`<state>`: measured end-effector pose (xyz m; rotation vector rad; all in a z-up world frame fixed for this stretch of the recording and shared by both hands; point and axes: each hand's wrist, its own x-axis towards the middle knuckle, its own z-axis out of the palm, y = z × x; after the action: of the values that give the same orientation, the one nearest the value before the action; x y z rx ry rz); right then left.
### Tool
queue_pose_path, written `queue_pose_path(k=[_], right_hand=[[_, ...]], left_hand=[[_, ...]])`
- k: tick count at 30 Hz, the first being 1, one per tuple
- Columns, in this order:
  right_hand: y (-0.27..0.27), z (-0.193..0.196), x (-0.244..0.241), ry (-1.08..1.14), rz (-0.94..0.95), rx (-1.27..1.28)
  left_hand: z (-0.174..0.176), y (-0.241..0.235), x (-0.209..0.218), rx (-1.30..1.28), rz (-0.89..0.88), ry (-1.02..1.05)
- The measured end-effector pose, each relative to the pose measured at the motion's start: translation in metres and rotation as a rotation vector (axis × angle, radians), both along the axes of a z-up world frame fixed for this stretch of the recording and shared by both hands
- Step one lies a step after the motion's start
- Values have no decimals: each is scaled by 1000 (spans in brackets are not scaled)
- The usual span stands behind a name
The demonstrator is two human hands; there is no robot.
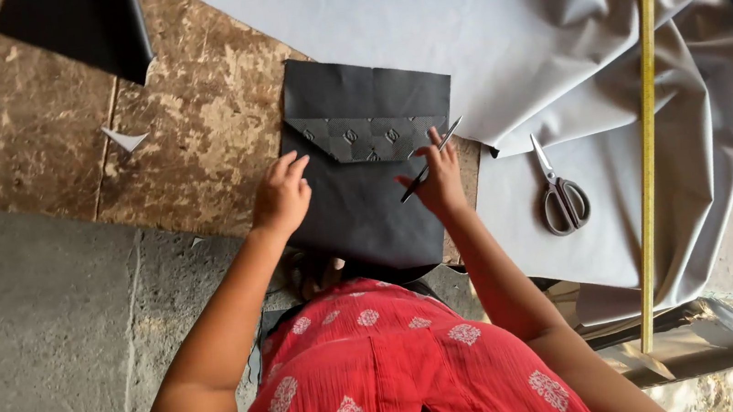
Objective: The person cuts a piece of fabric to size and then uses a template and pen to mark a cross-stitching pattern on it.
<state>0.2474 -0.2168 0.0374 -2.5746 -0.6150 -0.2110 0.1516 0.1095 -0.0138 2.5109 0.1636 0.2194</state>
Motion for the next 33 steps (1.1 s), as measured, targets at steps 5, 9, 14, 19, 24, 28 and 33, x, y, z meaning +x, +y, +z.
queue_pose_path(k=[5, 9, 14, 19, 24, 28, 33], right_hand=[[16, -34, 14, -36, -103, 81], [19, -32, 43, -3, -146, 109], [18, -43, 76, -2, -174, 84], [22, -44, 88, 77, -197, 171], [26, -40, 92, 139, -207, 192], [33, -33, 86, 177, -230, 199], [36, -30, 92, 197, -244, 204]], left_hand=[[12, -18, 55, 344, -196, -124], [1, -7, 100, 374, -235, -154], [-7, 3, 131, 399, -237, -304], [6, 14, 138, 406, -330, -312], [5, 17, 140, 411, -356, -308], [6, 18, 136, 368, -342, -280], [8, 20, 141, 359, -340, -289]])
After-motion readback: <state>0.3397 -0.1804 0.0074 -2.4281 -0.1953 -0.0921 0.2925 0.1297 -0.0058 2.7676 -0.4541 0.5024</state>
